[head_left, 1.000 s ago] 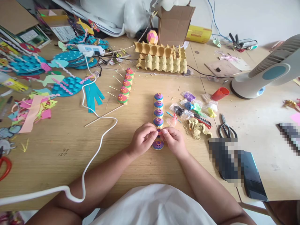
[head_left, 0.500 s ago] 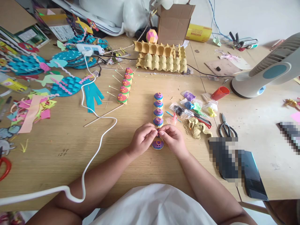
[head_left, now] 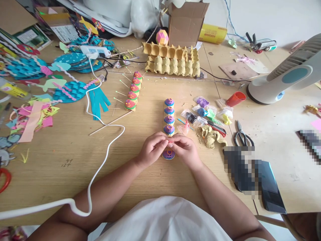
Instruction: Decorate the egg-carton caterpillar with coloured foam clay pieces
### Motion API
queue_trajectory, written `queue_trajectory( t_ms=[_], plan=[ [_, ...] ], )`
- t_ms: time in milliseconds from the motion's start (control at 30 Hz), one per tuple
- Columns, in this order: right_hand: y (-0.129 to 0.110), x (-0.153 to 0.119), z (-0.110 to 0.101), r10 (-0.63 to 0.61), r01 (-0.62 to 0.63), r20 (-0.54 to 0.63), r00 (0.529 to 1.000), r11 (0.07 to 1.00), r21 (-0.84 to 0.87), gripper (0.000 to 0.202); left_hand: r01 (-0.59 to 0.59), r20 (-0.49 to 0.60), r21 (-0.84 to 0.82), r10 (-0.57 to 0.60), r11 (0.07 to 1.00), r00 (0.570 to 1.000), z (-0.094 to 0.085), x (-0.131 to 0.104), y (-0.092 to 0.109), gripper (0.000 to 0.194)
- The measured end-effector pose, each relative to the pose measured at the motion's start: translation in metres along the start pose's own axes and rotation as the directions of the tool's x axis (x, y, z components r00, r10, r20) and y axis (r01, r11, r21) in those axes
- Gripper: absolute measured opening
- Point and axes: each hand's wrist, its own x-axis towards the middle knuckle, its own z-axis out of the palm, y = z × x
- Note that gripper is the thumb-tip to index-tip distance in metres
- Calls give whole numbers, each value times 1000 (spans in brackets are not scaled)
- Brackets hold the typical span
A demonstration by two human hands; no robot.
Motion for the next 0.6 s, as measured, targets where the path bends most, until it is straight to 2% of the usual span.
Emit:
queue_trajectory(
  t_ms=[100, 233, 500, 600],
  plan=[
    [-2, 0, -1, -6, 6, -5, 1000, 1000, -1, 19, -29, 7, -53, 30, 998, 1000, 0, 0, 1, 34],
    [-1, -2, -1, 67, -67, 1, 998, 996, 66, 23, -23, -31, -57, 21, 998, 999, 0, 0, 1, 36],
    [2, -2, -1, 121, -116, -37, 992, 987, 115, 30, -57, -129, 90, 68, 994, 989, 0, -1, 4, 9],
    [1, -3, -1, 140, -136, -30, 990, 984, 117, 31, -127, -130, 162, 149, 978, 980, 0, 0, 4, 18]
  ],
)
